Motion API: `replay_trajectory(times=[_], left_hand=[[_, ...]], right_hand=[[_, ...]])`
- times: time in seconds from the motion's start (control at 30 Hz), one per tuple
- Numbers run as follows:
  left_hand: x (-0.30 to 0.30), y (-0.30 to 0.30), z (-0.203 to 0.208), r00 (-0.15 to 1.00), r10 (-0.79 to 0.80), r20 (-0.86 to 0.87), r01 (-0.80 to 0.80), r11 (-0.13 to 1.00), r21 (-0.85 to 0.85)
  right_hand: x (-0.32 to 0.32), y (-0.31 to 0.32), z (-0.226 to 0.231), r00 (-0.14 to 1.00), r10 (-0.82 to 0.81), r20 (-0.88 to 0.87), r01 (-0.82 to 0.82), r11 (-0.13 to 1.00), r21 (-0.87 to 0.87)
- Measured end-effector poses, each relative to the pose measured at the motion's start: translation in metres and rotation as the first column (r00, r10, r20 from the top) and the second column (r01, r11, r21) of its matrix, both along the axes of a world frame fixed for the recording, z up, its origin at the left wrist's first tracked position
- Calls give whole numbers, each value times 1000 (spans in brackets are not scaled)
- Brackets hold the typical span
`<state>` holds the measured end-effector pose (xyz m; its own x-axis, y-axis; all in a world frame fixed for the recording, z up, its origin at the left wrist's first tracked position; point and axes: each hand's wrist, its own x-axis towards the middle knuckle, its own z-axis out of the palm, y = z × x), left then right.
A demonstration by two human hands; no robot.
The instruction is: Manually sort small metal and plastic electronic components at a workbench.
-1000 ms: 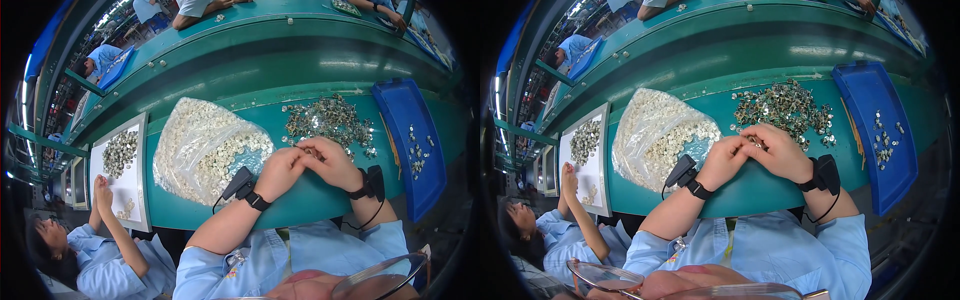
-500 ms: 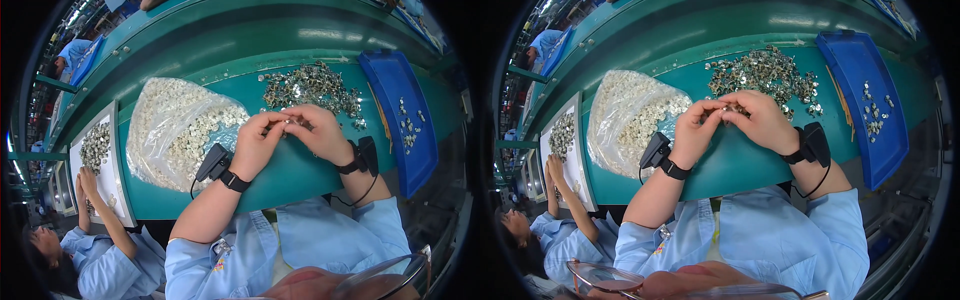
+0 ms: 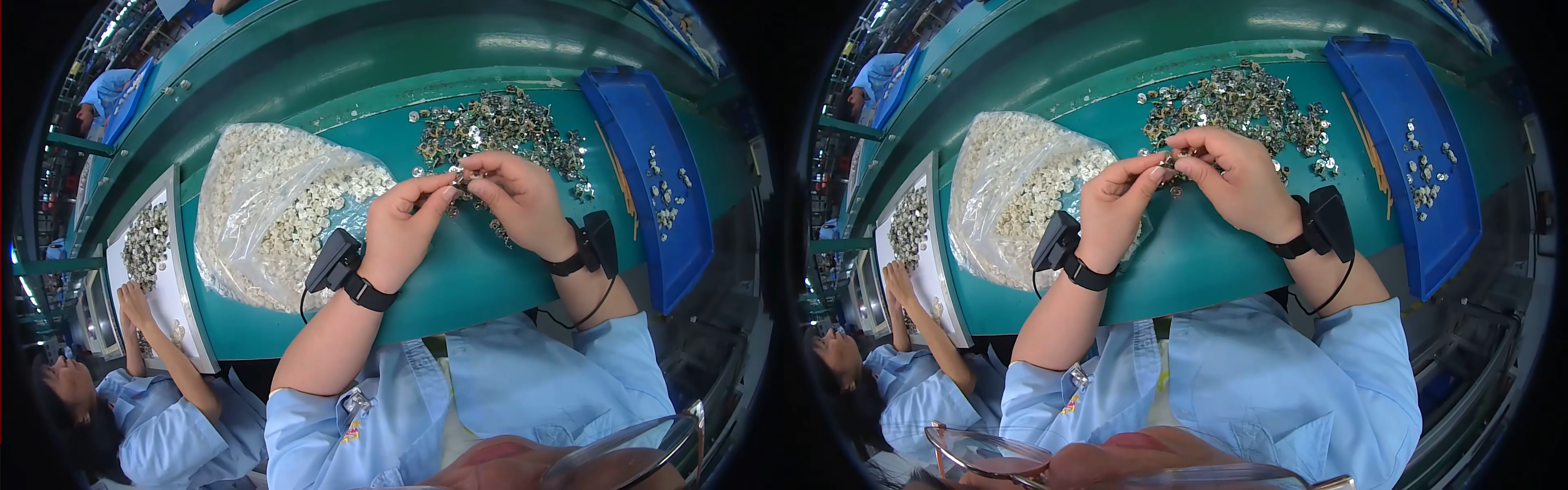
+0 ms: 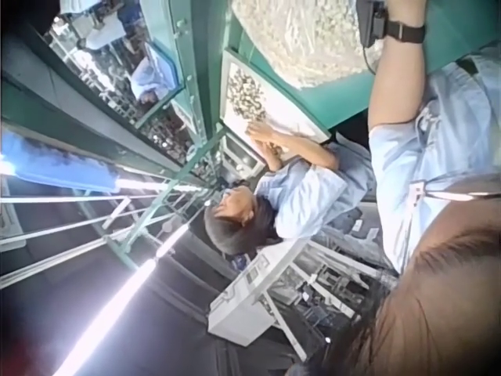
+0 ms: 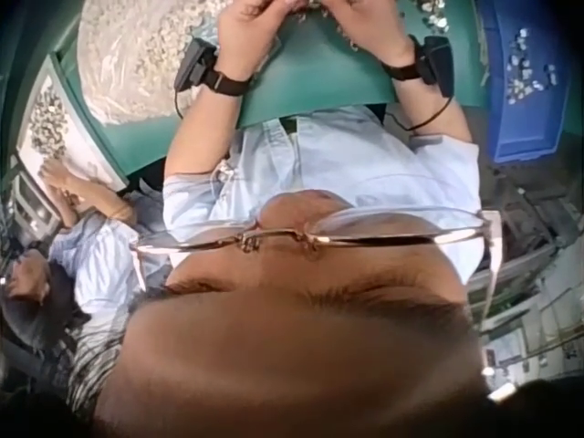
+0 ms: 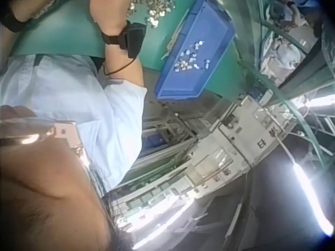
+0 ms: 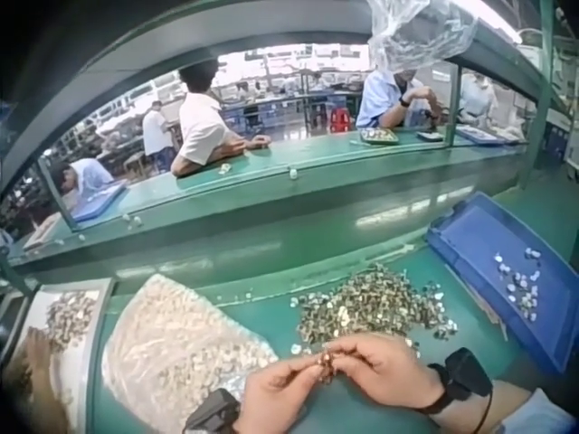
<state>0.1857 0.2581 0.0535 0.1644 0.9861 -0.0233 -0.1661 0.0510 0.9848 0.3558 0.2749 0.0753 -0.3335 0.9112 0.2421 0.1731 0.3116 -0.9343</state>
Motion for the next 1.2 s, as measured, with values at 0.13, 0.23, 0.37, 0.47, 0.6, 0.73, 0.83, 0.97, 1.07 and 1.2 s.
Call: replay_trajectory(times=[0.13, 0.23, 0.37, 0.47, 0.6, 0.73, 0.83, 0.97, 1.07, 1.2], left_hand=[[3, 2, -4, 994, -50, 96, 53, 998, -29], [4, 4, -4, 976, -38, 214, 57, 995, -82], [2, 6, -1, 956, -67, 285, 111, 984, -140], [1, 7, -1, 951, -91, 294, 140, 978, -152], [4, 7, -3, 949, -98, 298, 144, 980, -136], [6, 4, -7, 973, -72, 219, 90, 993, -74], [7, 1, -10, 998, -21, 59, 19, 1000, 24], [9, -4, -7, 996, 84, -15, -82, 991, 102], [6, -3, -3, 839, 359, -410, 31, 719, 694], [8, -2, -2, 806, 421, -415, 57, 643, 764]], right_hand=[[0, 0, 5, 988, 29, 152, -22, 999, -48], [-2, 1, 3, 995, 6, 104, 1, 998, -67], [2, 2, 4, 995, 4, 98, -6, 1000, 16], [4, 2, 3, 991, -26, 128, 19, 999, 51], [3, 2, 0, 994, -27, 108, 17, 996, 91], [5, 3, 0, 991, 24, 128, -33, 997, 72], [4, 1, -4, 995, 42, 89, -42, 999, 6], [-1, -2, -14, 993, 32, -111, -48, 988, -144], [-2, -3, -16, 961, 27, -276, -95, 967, -235], [3, -4, -9, 940, 21, -340, -185, 869, -459]])
